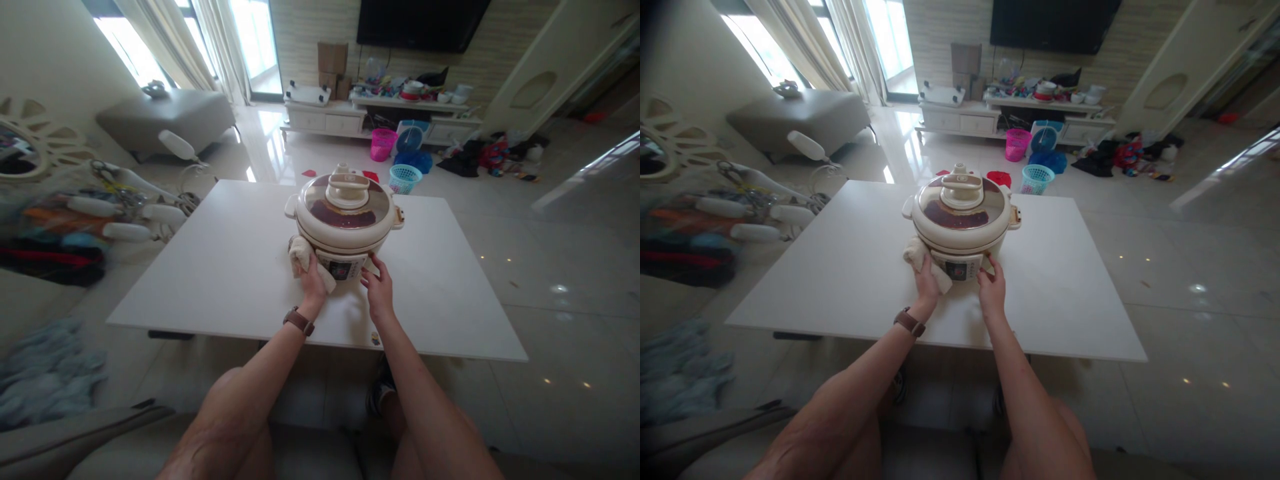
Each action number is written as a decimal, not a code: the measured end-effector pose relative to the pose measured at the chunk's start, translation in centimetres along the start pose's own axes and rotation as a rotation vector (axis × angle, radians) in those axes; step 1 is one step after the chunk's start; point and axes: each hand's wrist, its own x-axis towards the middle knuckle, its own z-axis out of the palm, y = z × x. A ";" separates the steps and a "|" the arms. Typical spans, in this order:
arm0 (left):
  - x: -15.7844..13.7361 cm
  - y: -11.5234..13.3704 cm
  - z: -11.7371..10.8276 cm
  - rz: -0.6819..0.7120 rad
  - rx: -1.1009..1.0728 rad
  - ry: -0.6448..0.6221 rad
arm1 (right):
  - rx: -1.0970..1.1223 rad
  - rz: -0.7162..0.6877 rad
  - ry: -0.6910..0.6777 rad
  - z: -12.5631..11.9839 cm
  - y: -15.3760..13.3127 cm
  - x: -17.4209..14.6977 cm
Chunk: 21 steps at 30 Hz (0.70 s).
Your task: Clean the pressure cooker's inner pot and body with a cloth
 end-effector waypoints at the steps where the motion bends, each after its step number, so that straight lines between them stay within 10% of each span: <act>1: 0.8 0.3 -0.1 -0.032 -0.018 0.013 | -0.002 0.001 -0.003 0.0 0.0 0.0; 7: 4.3 2.6 -0.4 -0.254 -0.071 -0.026 | -0.021 -0.007 -0.017 -0.2 0.3 -0.1; 15: -4.9 0.6 0.6 0.195 0.110 -0.096 | -0.011 -0.034 0.017 0.1 0.6 0.1; 21: -0.8 4.4 0.1 0.169 0.001 -0.039 | -0.007 -0.005 0.006 -0.1 0.2 0.3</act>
